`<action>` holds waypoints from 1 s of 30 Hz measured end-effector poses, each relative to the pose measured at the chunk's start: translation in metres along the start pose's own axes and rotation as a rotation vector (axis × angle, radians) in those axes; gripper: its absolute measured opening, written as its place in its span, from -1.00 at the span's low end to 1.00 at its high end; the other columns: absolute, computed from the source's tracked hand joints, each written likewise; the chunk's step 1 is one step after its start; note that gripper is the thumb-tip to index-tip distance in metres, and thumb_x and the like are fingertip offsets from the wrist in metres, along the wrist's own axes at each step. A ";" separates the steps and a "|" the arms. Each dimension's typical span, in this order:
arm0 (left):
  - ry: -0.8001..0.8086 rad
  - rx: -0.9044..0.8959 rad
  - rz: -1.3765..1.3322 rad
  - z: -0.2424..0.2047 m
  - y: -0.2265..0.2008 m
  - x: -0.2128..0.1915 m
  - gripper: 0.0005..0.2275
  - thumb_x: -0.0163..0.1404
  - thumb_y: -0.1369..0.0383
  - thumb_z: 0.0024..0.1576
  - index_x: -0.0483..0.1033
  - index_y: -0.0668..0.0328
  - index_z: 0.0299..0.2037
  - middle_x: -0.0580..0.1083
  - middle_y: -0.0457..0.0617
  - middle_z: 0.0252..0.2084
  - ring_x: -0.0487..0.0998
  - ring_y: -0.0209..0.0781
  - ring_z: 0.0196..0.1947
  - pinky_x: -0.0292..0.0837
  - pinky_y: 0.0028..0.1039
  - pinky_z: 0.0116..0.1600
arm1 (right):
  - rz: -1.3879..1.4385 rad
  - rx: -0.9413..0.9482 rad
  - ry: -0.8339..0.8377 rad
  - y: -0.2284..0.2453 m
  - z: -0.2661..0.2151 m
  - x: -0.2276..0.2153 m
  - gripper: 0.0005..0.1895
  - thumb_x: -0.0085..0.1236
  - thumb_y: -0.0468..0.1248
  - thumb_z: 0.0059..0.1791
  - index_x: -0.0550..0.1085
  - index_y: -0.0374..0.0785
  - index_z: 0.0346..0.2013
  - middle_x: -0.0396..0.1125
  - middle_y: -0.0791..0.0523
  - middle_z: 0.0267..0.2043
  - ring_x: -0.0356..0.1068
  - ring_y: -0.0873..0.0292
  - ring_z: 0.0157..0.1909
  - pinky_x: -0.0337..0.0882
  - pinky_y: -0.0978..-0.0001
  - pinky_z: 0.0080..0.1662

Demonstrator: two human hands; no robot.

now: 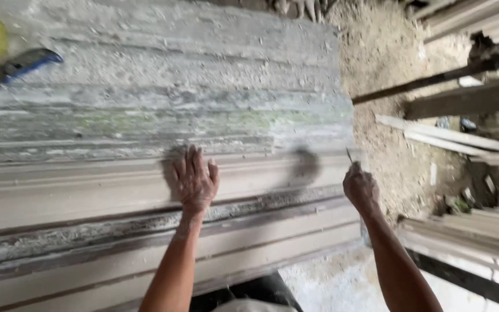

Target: Sand a decorative molding piece and brush away the resulting dust using a hand brush.

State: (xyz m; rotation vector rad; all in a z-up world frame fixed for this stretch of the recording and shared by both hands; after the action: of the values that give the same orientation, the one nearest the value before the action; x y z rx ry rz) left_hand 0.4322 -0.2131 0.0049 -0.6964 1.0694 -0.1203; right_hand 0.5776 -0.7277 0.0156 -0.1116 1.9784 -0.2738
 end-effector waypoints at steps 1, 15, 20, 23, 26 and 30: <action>0.023 -0.002 0.029 -0.007 -0.002 0.001 -0.61 -0.13 0.16 0.32 0.44 0.26 0.21 0.45 0.14 0.26 0.35 0.11 0.36 0.12 0.08 0.42 | 0.123 -0.134 -0.102 0.002 -0.012 -0.009 -0.49 -0.47 -0.13 0.26 0.16 -0.39 0.39 0.23 0.14 -0.61 -0.01 0.35 -0.79 -0.04 0.47 -0.79; 0.140 -0.111 0.376 -0.006 0.007 0.040 -0.41 -0.23 -0.10 0.33 0.39 0.25 0.32 0.16 0.16 0.48 -0.06 0.09 0.53 -0.44 0.22 0.47 | -0.561 -0.909 -0.014 0.216 -0.022 0.022 -0.43 -0.24 -0.34 0.13 0.10 -0.37 0.46 0.40 -0.12 -0.21 0.35 0.25 -0.55 0.37 0.48 -0.63; 0.059 -0.195 0.463 -0.016 -0.019 0.065 -0.29 -0.32 -0.22 0.37 0.20 0.23 0.49 -0.28 0.24 0.62 -0.51 0.13 0.58 -0.70 0.23 0.51 | -0.432 -0.724 0.137 0.101 0.050 0.039 -0.47 -0.28 -0.37 0.16 0.14 -0.02 0.45 -0.29 0.18 0.63 0.09 0.41 -0.63 0.26 0.58 -0.61; 0.047 -0.189 0.524 -0.010 -0.034 0.054 -0.31 -0.30 -0.23 0.40 0.24 0.21 0.47 -0.19 0.19 0.64 -0.39 0.10 0.62 -0.64 0.19 0.57 | -1.200 -0.723 0.013 -0.044 0.090 0.009 -0.32 -0.29 -0.34 0.23 -0.15 -0.37 0.64 0.45 0.31 -0.39 -0.01 0.42 -0.66 0.05 0.54 -0.71; 0.060 -0.212 0.346 -0.008 -0.040 0.041 -0.37 -0.26 -0.13 0.41 0.31 0.26 0.44 -0.01 0.28 0.64 -0.20 0.26 0.63 -0.52 0.24 0.55 | -1.487 -0.985 -0.827 -0.165 0.164 0.090 -0.62 -0.39 -0.21 0.28 0.13 -0.56 -0.20 0.05 0.19 -0.73 -0.04 0.36 -0.77 0.01 0.52 -0.81; 0.021 -0.233 0.275 -0.016 -0.048 0.027 -0.40 -0.22 -0.09 0.40 0.34 0.28 0.43 0.12 0.33 0.57 -0.06 0.34 0.60 -0.43 0.29 0.55 | -0.261 -0.877 -0.193 -0.037 0.095 0.013 -0.69 -0.26 -0.21 0.23 0.41 -0.31 0.08 0.51 -0.03 -0.23 0.13 0.44 -0.68 0.21 0.56 -0.75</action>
State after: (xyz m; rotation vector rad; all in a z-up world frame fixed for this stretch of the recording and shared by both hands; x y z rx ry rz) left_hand 0.4440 -0.2695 0.0076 -0.7498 1.2004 0.2379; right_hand 0.6575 -0.7797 -0.0240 -0.9223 1.7591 0.4432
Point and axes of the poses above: each hand's wrist, its own z-axis towards the middle knuckle, its own x-axis out of the palm, y = z × x, the point moved 8 cm from there along z, towards the middle knuckle
